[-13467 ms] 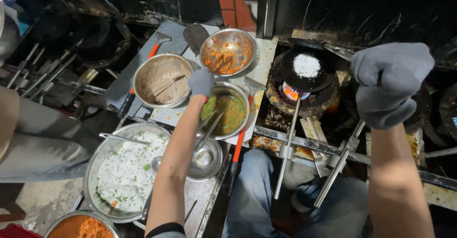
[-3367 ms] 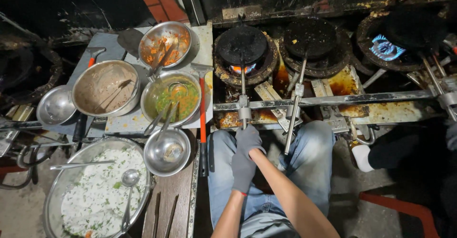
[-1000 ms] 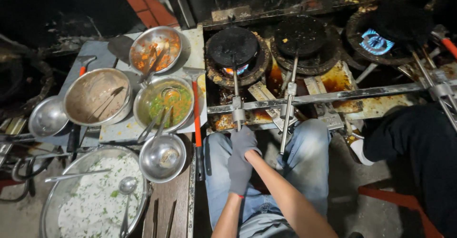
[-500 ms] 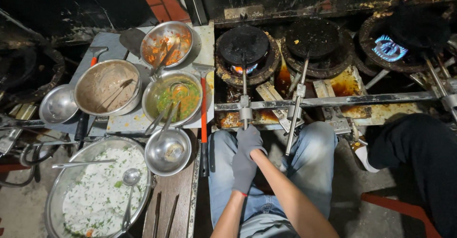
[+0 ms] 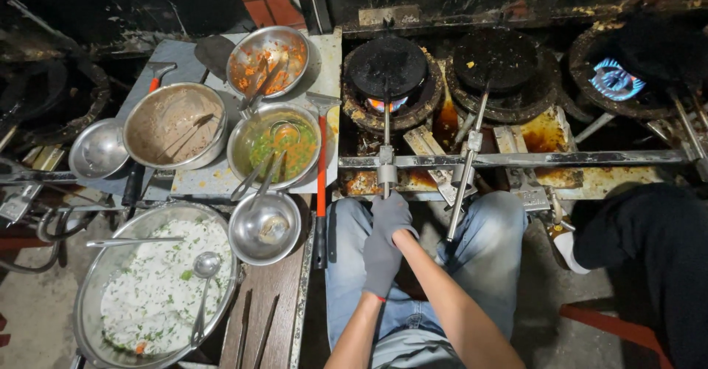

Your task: The person, wearing gloves, cooks pancakes on multiple small burners by flipping them with a spatula and adding toppings like meat and vegetables with a spoon. They manage several pancakes simultaneously, moving cooked ones to plates while starting new ones with batter.

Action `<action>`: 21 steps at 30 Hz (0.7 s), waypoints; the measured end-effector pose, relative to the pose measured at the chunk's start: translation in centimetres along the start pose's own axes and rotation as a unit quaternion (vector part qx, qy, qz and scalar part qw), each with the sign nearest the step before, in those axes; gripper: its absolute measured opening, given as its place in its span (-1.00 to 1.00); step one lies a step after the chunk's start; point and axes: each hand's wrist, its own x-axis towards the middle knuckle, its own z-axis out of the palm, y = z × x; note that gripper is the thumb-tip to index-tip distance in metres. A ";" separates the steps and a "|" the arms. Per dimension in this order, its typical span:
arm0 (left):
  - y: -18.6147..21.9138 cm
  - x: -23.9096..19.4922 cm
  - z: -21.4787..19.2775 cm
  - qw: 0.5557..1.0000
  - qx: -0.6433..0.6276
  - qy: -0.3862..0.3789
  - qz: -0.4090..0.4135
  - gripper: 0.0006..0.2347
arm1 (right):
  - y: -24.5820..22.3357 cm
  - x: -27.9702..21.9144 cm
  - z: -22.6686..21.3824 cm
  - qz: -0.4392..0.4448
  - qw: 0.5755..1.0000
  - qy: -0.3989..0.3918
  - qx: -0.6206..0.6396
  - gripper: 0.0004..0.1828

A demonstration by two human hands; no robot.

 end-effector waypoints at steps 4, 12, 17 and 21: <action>-0.8 -0.2 0.6 1.000 -0.005 -0.018 -0.023 -0.64 | 0.6 0.7 0.9 0.012 1.000 0.009 0.005 -0.57; -2.8 0.0 1.8 1.000 0.014 -0.003 0.018 -0.68 | 1.7 1.4 2.3 0.009 1.000 0.018 -0.014 -0.53; -2.2 -0.3 1.5 1.000 0.009 0.019 0.014 -0.63 | 0.2 0.3 0.4 0.020 1.000 0.001 0.010 -0.56; -0.7 -0.7 0.7 0.999 -0.031 0.020 0.036 -0.61 | 0.3 0.4 0.1 0.034 0.999 -0.004 -0.002 -0.55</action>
